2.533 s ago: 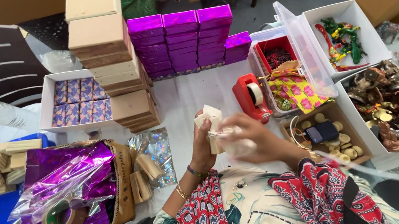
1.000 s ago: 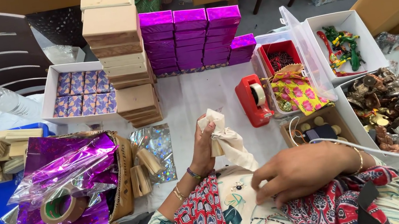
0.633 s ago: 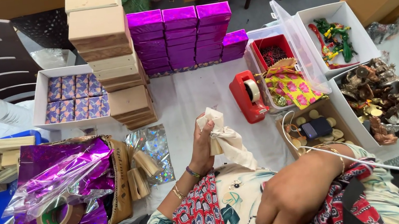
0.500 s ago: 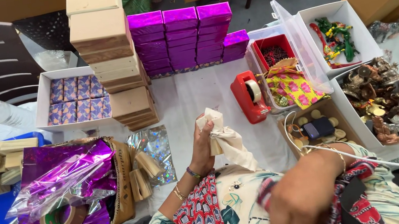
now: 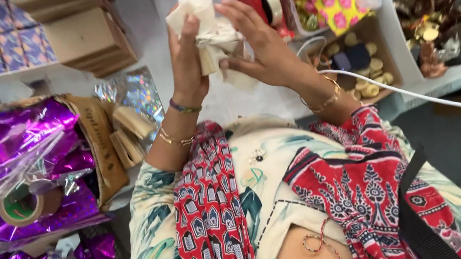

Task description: The person wipes a small rectangular wooden block with a white cloth. They hold the block in their left hand and rub its surfaces with the cloth in their right hand. The person briefly touches their face with their right hand before resuming the wiping action.

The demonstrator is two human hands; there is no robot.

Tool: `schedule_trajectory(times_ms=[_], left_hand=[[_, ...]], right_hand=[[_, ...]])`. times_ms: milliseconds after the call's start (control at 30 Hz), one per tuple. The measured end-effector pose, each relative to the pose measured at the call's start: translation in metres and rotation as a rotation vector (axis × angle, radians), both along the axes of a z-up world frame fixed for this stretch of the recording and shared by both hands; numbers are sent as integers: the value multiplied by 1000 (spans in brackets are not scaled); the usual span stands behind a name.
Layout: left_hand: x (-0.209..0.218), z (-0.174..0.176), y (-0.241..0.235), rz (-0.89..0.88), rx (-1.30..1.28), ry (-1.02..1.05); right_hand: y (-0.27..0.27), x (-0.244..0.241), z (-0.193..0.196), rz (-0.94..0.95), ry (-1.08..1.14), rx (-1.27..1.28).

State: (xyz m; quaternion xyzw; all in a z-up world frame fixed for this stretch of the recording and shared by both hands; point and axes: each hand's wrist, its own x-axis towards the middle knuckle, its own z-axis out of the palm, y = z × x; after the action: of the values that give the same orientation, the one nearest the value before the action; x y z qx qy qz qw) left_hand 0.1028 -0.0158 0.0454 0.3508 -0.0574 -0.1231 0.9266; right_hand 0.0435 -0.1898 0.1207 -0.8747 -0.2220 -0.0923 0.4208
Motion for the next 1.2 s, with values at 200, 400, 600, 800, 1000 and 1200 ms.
schedule_trajectory(times_ms=[200, 400, 600, 800, 1000, 1200], left_hand=[[-14, -19, -24, -1, 12, 14], [-17, -15, -11, -51, -27, 19], [-37, -59, -16, -20, -84, 192], [-36, -28, 8, -64, -7, 42], [-29, -15, 16, -102, -36, 26], [-29, -15, 9, -78, -47, 44]], right_hand=[[-1, 14, -59, -144, 8, 182], [13, 8, -54, 110, -77, 155], [9, 23, -40, 127, -41, -140], [-8, -8, 12, 134, -261, -102], [-5, -33, 144, 1547, 224, 191], [-27, -44, 136, 1452, 303, -18]])
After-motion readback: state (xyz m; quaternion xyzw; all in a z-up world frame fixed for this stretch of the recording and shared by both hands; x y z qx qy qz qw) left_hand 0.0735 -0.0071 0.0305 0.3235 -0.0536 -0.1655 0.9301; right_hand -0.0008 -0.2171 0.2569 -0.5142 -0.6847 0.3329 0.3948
